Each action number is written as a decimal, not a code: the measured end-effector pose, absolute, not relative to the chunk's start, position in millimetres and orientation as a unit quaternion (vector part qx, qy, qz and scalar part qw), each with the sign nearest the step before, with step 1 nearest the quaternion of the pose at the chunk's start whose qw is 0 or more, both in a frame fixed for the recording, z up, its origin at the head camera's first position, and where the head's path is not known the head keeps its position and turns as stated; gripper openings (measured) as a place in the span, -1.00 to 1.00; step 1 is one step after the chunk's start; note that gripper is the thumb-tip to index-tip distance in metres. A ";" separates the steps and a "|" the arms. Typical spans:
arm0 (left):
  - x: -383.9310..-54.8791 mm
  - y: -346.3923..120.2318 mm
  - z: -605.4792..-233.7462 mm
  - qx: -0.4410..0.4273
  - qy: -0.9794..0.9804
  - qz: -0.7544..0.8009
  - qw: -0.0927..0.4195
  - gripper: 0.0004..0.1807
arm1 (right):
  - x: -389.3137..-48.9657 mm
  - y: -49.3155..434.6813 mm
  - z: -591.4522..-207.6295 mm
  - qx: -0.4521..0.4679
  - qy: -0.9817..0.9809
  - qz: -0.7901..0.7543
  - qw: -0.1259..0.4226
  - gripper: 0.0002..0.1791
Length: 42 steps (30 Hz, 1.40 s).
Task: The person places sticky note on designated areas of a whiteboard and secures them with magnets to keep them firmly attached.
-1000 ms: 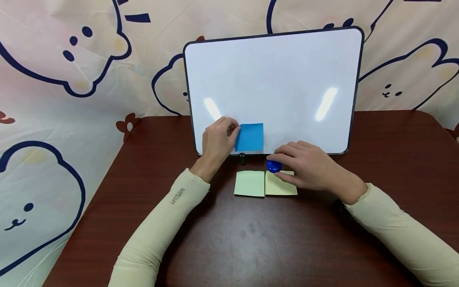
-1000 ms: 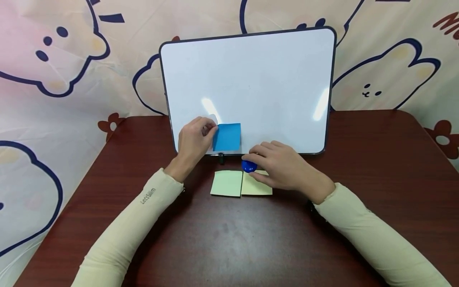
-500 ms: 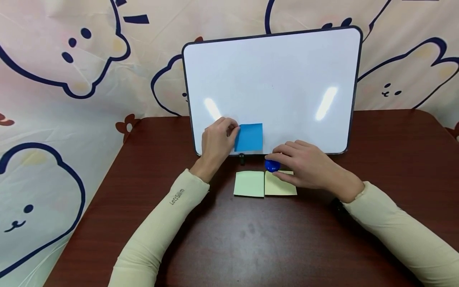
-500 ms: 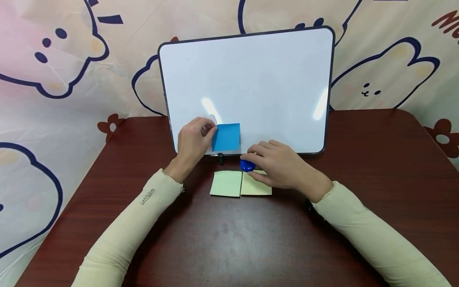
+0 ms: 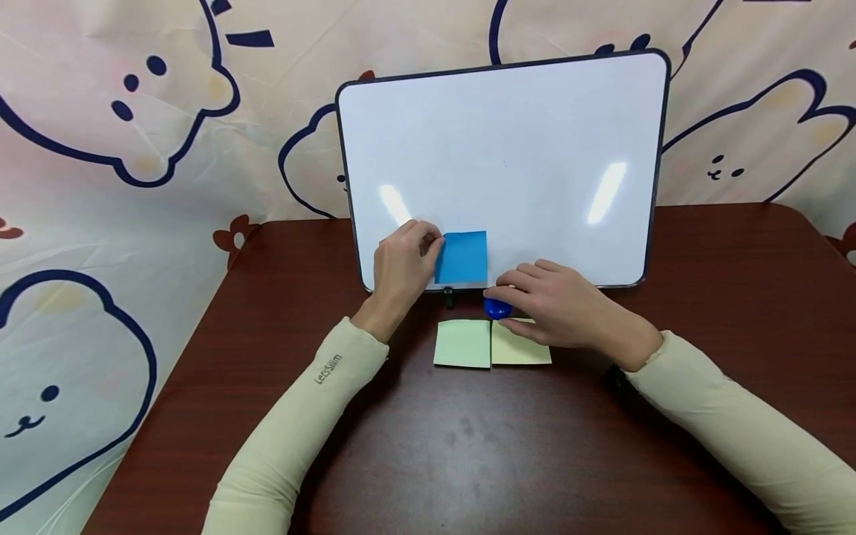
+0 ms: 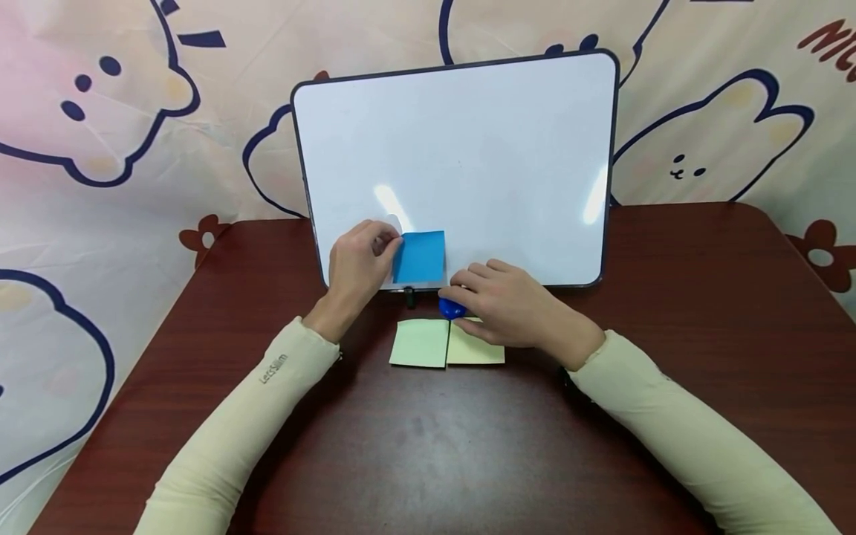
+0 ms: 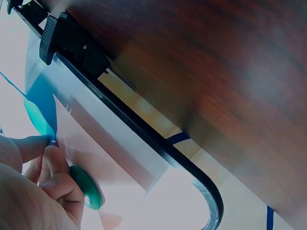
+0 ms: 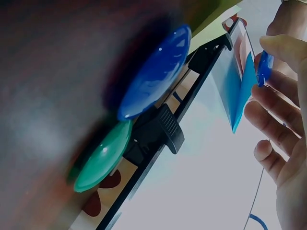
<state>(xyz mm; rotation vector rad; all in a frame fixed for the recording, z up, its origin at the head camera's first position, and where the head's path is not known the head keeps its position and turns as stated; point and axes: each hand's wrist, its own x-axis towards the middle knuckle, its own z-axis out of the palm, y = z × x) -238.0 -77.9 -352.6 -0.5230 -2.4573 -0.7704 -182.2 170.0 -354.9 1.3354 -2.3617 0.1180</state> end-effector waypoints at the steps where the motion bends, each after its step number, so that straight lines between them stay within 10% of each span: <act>1: -238.1 -77.9 -352.8 -0.192 -0.905 -0.283 0.255 -0.84 | -182.6 169.2 -355.0 0.482 -0.849 0.041 0.213 -0.47; 42: -237.7 -77.1 -351.8 -0.183 -0.912 -0.274 0.243 -0.81 | -195.8 150.0 -350.6 0.421 -0.846 0.095 0.313 -0.50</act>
